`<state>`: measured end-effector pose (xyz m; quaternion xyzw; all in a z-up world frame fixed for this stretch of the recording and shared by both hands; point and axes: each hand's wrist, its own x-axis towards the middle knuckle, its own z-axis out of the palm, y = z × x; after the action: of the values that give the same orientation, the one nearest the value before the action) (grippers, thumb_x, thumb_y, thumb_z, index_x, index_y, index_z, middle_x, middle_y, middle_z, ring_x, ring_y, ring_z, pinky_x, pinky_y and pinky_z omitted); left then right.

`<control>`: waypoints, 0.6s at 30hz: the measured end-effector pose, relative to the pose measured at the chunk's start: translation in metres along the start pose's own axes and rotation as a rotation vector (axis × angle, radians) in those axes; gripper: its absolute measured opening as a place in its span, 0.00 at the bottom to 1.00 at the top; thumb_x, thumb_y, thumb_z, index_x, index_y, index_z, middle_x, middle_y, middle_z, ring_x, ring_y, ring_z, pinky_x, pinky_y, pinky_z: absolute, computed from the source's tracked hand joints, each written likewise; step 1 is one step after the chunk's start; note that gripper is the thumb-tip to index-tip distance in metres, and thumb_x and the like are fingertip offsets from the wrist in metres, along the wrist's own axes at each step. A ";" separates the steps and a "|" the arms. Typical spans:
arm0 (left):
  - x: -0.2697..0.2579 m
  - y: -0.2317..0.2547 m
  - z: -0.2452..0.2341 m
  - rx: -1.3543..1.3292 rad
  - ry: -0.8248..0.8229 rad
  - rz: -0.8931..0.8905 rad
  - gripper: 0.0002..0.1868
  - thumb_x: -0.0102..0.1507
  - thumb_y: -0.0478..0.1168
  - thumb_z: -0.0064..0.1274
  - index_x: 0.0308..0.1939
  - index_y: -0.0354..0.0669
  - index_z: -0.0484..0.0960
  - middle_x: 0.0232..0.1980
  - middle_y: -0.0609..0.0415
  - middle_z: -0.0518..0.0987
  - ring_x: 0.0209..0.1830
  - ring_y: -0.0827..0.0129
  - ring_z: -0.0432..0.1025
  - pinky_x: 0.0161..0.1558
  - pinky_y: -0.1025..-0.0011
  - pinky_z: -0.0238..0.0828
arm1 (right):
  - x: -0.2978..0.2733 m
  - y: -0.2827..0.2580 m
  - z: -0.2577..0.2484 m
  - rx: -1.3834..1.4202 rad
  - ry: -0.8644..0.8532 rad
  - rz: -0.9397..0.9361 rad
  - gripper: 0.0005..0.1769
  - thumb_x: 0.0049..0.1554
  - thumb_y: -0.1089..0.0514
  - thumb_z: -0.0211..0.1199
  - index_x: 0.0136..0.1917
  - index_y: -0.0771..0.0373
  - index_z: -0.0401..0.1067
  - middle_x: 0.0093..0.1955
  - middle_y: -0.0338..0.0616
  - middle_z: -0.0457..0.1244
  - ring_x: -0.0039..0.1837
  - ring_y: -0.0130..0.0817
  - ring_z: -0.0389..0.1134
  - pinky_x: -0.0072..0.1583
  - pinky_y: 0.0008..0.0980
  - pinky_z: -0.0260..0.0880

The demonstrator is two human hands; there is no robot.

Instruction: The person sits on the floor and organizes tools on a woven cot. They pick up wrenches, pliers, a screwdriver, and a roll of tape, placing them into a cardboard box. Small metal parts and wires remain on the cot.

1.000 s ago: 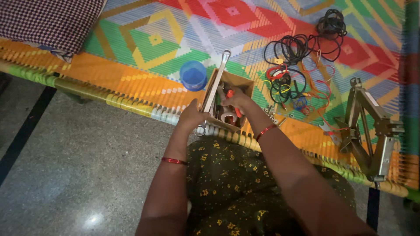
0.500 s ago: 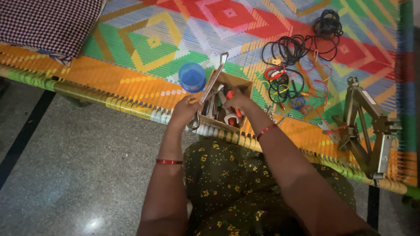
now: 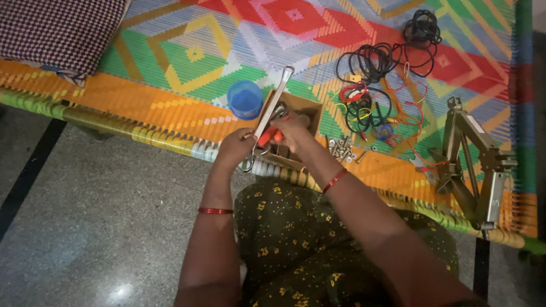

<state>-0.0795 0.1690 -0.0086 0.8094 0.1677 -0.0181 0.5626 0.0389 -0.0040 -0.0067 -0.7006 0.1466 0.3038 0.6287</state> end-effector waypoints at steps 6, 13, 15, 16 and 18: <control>0.002 -0.001 0.006 0.273 0.085 0.113 0.23 0.59 0.47 0.62 0.56 0.44 0.83 0.46 0.39 0.77 0.45 0.49 0.76 0.47 0.58 0.73 | 0.014 0.021 -0.015 -0.049 -0.025 -0.041 0.17 0.62 0.52 0.57 0.63 0.59 0.67 0.50 0.39 0.66 0.42 0.30 0.70 0.40 0.33 0.69; -0.004 0.015 0.012 0.355 0.019 0.070 0.21 0.60 0.49 0.56 0.55 0.46 0.80 0.46 0.41 0.81 0.48 0.47 0.76 0.49 0.54 0.72 | 0.043 0.053 -0.040 -0.270 0.008 -0.151 0.21 0.59 0.63 0.61 0.64 0.66 0.62 0.48 0.57 0.65 0.44 0.44 0.68 0.46 0.47 0.68; -0.008 0.020 0.013 0.395 0.067 0.090 0.22 0.60 0.49 0.56 0.57 0.47 0.79 0.47 0.40 0.79 0.49 0.46 0.75 0.49 0.52 0.71 | 0.050 0.060 -0.045 -0.404 0.063 -0.247 0.24 0.54 0.66 0.62 0.63 0.68 0.62 0.49 0.54 0.66 0.49 0.45 0.69 0.50 0.48 0.71; -0.009 0.022 0.013 0.404 0.079 0.093 0.23 0.60 0.49 0.56 0.57 0.48 0.79 0.47 0.40 0.79 0.50 0.46 0.75 0.50 0.52 0.71 | 0.051 0.064 -0.046 -0.470 0.090 -0.294 0.25 0.52 0.68 0.62 0.63 0.68 0.62 0.50 0.53 0.66 0.51 0.46 0.70 0.52 0.48 0.72; -0.012 0.025 0.015 0.427 0.101 0.101 0.24 0.60 0.48 0.56 0.59 0.49 0.79 0.48 0.39 0.79 0.51 0.45 0.75 0.51 0.51 0.71 | 0.051 0.068 -0.048 -0.563 0.140 -0.277 0.29 0.51 0.66 0.64 0.66 0.65 0.63 0.52 0.54 0.66 0.54 0.47 0.69 0.55 0.47 0.71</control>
<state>-0.0811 0.1445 0.0108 0.9173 0.1472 0.0156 0.3697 0.0498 -0.0527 -0.0909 -0.8796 0.0029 0.1951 0.4339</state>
